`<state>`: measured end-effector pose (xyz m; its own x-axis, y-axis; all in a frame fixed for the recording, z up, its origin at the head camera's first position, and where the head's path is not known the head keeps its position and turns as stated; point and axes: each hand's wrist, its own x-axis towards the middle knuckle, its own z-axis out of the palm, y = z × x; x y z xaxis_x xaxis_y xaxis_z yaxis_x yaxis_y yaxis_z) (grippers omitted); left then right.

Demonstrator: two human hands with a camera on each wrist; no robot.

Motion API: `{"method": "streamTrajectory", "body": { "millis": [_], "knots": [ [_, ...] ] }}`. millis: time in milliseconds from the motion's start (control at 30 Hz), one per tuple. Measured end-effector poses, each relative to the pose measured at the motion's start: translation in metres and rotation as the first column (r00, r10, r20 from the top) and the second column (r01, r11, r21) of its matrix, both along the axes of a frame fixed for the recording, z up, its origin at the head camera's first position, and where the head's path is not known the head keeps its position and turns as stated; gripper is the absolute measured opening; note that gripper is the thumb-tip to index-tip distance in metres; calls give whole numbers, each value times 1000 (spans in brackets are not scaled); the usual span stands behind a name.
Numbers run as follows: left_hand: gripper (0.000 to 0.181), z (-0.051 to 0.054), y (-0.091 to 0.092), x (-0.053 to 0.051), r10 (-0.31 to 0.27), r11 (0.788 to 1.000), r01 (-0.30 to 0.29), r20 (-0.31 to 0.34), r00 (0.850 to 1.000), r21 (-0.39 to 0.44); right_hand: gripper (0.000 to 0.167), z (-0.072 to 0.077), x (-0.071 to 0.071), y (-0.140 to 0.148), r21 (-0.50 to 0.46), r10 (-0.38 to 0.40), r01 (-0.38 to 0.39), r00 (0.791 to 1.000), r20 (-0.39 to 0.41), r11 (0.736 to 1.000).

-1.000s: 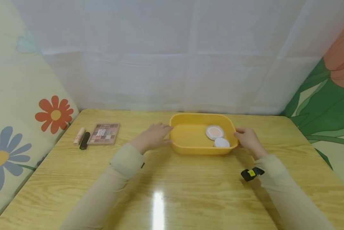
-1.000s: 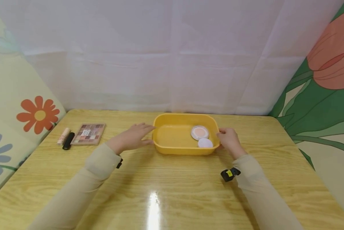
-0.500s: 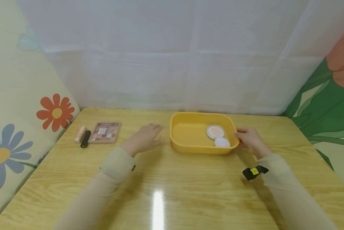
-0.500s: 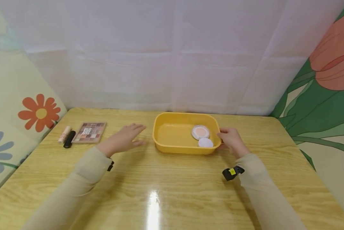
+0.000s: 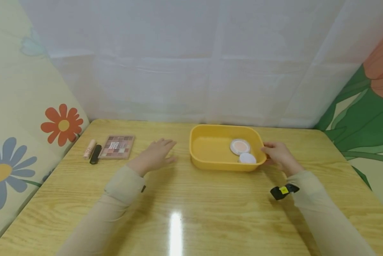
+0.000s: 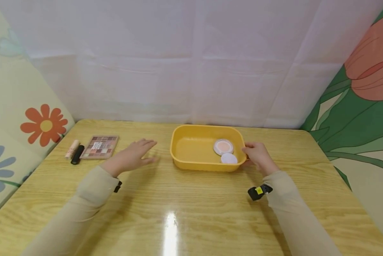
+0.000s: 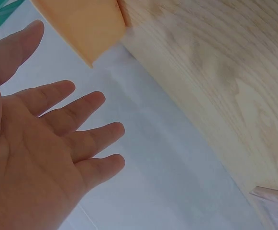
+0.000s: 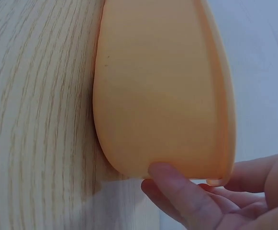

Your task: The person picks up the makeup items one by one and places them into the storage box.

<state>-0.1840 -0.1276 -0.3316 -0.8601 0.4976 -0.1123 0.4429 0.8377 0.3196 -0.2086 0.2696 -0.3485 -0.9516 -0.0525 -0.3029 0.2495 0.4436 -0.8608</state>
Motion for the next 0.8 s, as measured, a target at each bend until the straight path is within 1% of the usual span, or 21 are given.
{"method": "streamTrajectory", "body": {
  "millis": [200, 400, 533, 667, 800],
  "knots": [
    [64, -1, -7, 2, 21, 1000, -21, 6, 1000, 19, 52, 0, 0, 0, 9, -6, 6, 1000, -1, 1000],
    [63, -2, -17, 3, 44, 999, -44, 7, 999, 24, 52, -1, -1, 2, -3, 7, -7, 1000, 4, 1000],
    [64, -2, -23, 4, 67, 997, -68, 27, 997, 27, 51, -2, -2, 2, -10, -2, 2, 1000, 1, 1000],
    [64, -3, -30, 5, 86, 996, -87, 24, 996, 30, 51, -3, -2, 3, -22, -11, 11, 1000, -3, 1000],
    [64, -6, -39, 5, 103, 994, -103, 3, 995, 17, 49, -3, -2, 3, -39, -12, 12, 1000, -13, 999]
  ]
}}
